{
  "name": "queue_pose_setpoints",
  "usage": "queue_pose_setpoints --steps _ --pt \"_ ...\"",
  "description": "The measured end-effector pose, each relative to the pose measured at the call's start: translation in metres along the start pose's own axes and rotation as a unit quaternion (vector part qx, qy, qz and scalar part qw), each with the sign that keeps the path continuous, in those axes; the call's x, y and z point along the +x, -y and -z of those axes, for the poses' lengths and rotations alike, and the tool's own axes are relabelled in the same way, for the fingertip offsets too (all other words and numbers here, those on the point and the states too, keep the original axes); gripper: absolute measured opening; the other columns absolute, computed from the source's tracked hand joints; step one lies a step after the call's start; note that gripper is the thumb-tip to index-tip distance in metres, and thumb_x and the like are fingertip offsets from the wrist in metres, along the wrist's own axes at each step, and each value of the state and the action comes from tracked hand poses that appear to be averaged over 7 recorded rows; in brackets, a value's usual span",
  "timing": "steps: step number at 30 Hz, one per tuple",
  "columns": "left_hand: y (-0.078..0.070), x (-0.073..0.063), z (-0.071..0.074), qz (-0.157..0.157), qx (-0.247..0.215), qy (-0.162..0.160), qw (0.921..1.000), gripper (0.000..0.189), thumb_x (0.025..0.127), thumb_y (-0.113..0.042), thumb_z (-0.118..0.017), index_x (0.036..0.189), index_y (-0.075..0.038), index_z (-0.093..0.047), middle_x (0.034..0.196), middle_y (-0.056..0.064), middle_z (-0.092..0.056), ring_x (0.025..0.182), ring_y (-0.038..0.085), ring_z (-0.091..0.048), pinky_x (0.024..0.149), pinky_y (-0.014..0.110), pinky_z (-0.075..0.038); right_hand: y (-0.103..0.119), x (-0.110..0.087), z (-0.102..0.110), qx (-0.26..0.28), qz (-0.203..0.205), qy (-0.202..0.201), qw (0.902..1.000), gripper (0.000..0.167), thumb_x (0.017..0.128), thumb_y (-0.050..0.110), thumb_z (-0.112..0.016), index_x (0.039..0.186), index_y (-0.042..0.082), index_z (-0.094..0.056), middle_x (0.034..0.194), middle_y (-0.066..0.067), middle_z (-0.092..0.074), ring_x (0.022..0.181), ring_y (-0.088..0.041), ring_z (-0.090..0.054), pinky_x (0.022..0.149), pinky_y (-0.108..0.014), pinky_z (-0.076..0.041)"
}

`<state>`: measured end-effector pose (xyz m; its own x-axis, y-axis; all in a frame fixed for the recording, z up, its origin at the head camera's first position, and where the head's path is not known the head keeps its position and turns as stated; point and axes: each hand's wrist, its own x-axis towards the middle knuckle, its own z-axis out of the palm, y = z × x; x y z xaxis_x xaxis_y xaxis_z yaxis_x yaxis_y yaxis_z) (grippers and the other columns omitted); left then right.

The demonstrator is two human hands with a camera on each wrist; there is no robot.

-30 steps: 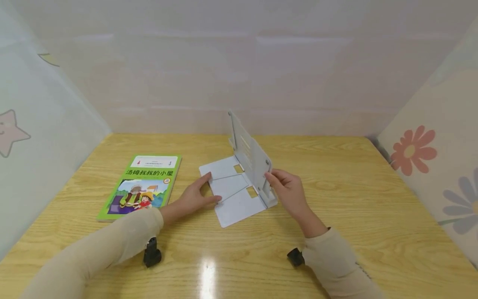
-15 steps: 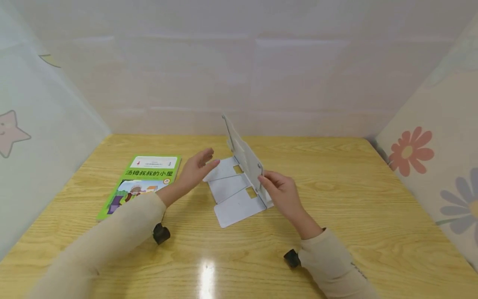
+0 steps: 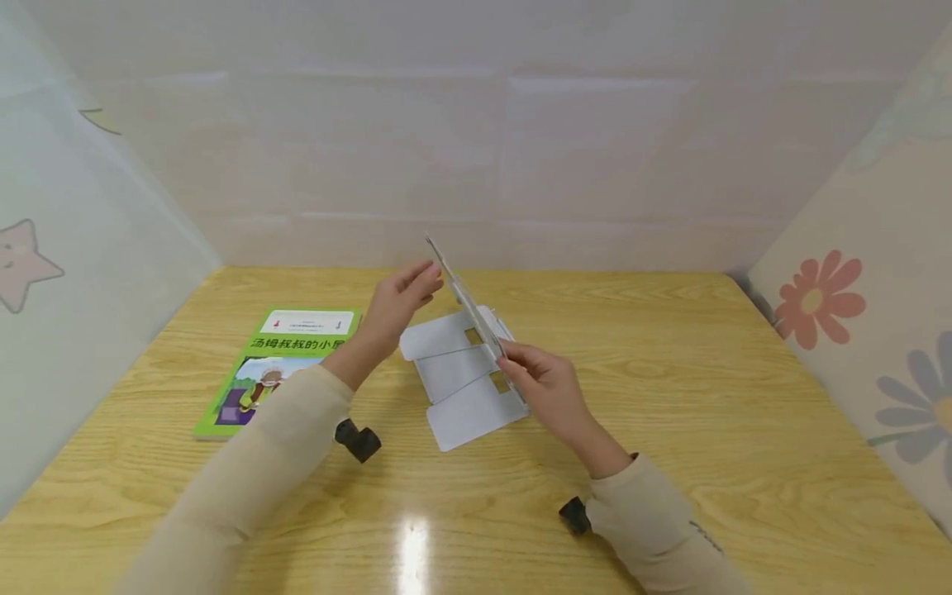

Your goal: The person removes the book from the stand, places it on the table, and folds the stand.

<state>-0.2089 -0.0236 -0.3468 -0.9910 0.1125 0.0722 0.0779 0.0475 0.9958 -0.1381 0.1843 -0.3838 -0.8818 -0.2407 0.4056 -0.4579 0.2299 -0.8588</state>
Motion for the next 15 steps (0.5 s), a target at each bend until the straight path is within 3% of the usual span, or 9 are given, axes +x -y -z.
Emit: queue_pose_setpoints --steps 7,15 --pt "-0.003 -0.001 -0.004 0.005 -0.022 -0.002 0.9997 0.050 0.086 -0.025 -0.053 0.126 0.002 -0.039 0.123 0.009 -0.047 0.109 0.015 -0.045 0.089 0.025 -0.037 0.001 -0.001 -0.005 -0.004 0.004 0.021 0.9998 0.022 0.082 -0.005 -0.054 0.102 -0.010 -0.058 0.095 -0.021 -0.060 0.075 -0.010 -0.059 0.059 -0.028 -0.051" --pt "-0.002 -0.010 -0.003 0.018 -0.049 -0.007 0.9986 0.053 0.085 -0.017 -0.055 0.129 0.002 -0.034 0.128 0.011 -0.040 0.113 0.016 -0.041 0.090 0.026 -0.035 0.001 -0.001 -0.011 0.009 0.060 0.048 0.9970 0.028 0.079 -0.008 -0.055 0.107 -0.009 -0.056 0.100 -0.021 -0.058 0.082 -0.015 -0.059 0.062 -0.028 -0.051"
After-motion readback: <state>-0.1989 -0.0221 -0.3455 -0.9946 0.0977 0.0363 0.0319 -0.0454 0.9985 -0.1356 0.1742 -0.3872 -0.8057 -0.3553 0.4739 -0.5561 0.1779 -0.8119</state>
